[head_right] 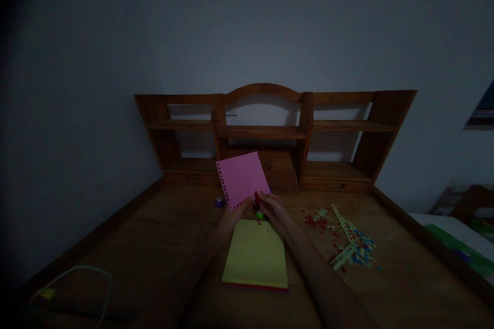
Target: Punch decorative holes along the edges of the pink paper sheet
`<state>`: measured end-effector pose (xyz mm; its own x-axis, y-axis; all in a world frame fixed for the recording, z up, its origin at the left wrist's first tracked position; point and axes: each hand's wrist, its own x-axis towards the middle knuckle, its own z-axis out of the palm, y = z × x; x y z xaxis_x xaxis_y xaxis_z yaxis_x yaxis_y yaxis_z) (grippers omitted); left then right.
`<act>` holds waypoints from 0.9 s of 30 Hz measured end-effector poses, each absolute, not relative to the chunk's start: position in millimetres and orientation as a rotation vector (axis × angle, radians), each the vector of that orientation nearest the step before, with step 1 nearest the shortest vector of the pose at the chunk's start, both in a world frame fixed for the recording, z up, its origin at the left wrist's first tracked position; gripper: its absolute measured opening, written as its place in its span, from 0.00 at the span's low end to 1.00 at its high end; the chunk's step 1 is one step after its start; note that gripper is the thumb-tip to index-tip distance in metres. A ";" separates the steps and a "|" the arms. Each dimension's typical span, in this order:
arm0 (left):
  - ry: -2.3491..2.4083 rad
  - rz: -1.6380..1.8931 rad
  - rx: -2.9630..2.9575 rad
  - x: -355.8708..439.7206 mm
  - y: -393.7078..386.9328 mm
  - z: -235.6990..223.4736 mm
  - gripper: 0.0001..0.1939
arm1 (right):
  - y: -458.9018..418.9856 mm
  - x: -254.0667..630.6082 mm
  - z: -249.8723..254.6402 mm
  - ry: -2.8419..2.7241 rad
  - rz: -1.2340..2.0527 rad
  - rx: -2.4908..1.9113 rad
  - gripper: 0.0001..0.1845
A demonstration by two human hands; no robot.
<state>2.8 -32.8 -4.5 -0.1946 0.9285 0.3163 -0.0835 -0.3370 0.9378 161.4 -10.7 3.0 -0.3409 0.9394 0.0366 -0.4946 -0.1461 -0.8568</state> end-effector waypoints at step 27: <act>1.035 1.614 1.258 1.5 -27.5 -9.7 0.20 | -7.8 160.5 -0.5 -0.976 1.728 -0.580 0.09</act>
